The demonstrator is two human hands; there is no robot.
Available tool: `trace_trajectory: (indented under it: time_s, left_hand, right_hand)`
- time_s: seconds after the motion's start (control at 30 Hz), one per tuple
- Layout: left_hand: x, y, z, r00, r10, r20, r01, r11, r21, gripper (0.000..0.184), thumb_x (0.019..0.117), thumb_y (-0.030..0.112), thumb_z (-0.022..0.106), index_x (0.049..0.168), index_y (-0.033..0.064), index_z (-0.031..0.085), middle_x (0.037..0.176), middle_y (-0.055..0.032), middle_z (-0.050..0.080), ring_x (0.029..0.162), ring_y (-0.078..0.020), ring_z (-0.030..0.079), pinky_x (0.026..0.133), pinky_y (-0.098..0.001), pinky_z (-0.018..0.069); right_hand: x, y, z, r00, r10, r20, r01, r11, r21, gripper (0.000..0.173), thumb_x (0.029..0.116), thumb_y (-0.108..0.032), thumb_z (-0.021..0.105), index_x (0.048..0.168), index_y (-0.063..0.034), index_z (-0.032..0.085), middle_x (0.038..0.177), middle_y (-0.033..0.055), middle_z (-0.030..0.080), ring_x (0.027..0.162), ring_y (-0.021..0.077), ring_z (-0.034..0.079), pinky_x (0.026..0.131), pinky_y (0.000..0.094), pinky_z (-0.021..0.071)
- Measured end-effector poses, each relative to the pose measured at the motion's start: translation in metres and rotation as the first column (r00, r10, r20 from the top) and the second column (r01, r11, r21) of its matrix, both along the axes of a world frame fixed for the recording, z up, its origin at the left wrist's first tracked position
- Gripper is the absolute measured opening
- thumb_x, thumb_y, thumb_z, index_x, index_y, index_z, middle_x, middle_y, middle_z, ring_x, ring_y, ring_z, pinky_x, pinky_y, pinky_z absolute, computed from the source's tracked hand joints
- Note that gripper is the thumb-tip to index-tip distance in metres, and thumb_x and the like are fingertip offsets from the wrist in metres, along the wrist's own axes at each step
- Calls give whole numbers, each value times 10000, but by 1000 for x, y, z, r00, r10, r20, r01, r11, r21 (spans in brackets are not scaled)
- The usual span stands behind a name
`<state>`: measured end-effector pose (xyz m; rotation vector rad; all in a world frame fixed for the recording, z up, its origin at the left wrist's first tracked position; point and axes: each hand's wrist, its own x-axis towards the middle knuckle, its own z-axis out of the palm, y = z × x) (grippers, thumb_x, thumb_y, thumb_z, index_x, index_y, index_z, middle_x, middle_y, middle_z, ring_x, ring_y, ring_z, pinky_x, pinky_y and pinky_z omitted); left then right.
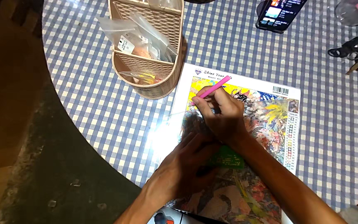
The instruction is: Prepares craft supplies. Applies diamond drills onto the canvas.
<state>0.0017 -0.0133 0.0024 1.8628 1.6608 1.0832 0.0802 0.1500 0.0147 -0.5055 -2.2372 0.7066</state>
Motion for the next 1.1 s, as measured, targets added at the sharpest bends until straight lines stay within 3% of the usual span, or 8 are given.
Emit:
trace_trajectory:
  time_s: [0.2, 0.43, 0.5, 0.57, 0.63, 0.77, 0.97, 1.1]
  left_hand:
    - [0, 0, 1, 1000, 3, -13, -3, 1000, 1, 427, 935, 363, 717, 1285, 121, 701, 1231, -67, 666, 1177, -160, 598, 1048, -306, 473]
    - [0, 1, 1, 1000, 5, -24, -5, 1000, -7, 419, 936, 374, 710, 1280, 135, 699, 1236, -62, 668, 1198, -157, 599, 1054, -311, 477]
    - [0, 1, 1, 1000, 3, -20, -3, 1000, -1, 428, 932, 370, 719, 1286, 132, 696, 1249, -65, 670, 1203, -158, 601, 1056, -305, 479]
    - [-1, 1, 1, 1000, -6, -1, 6, 1000, 0, 443, 929, 362, 730, 1299, 119, 695, 1251, -73, 668, 1200, -161, 598, 1054, -297, 481]
    - [-1, 2, 0, 1000, -9, 9, 9, 1000, 3, 446, 925, 357, 733, 1298, 116, 695, 1238, -73, 666, 1182, -158, 598, 1031, -286, 487]
    - [-2, 3, 1, 999, -30, 24, 29, 999, 17, 446, 911, 325, 743, 1291, 97, 696, 1213, -93, 666, 1124, -156, 600, 967, -261, 494]
    - [-3, 1, 2, 999, -12, 33, 14, 999, -44, 476, 901, 356, 732, 1320, 134, 691, 1198, -71, 639, 1024, -93, 582, 831, -178, 493]
    - [-2, 2, 2, 1000, -11, 13, 11, 1000, -22, 479, 898, 372, 730, 1305, 120, 696, 1218, -72, 646, 1098, -117, 582, 921, -205, 486]
  right_hand:
    - [0, -1, 1, 1000, -19, 24, 19, 1000, 22, 144, 988, -131, 680, 996, 13, 678, 833, 79, 680, 685, 58, 634, 592, 170, 514]
    - [-3, -3, 4, 998, 6, 66, -22, 971, 239, 180, 1001, -164, 659, 995, 11, 699, 837, 109, 677, 678, 133, 636, 594, 223, 523]
    - [-1, -4, 10, 998, -4, 65, -2, 996, 84, 158, 991, -149, 671, 998, 7, 694, 872, 94, 695, 718, 96, 668, 627, 200, 554]
    - [2, -2, 14, 1000, -9, 25, 13, 984, -177, 131, 1003, -139, 662, 1037, -12, 657, 893, 55, 693, 747, 60, 690, 641, 193, 589]
    - [5, 0, 16, 999, -3, -53, -17, 929, -370, 112, 1021, -135, 646, 1076, -45, 610, 908, 38, 713, 753, 89, 728, 628, 235, 634]
    - [9, 2, 19, 986, -40, -164, -63, 813, -579, 127, 1036, -153, 629, 1118, -64, 593, 935, 63, 722, 755, 166, 761, 659, 322, 674]
    - [13, 18, 29, 958, -171, -228, -33, 729, -684, 115, 1046, -165, 610, 1099, -64, 597, 905, 40, 742, 773, 142, 766, 688, 286, 661]
    - [38, 16, 37, 957, -136, -257, -55, 782, -621, 108, 1055, -140, 588, 1126, -58, 581, 928, 46, 726, 780, 161, 766, 693, 314, 672]
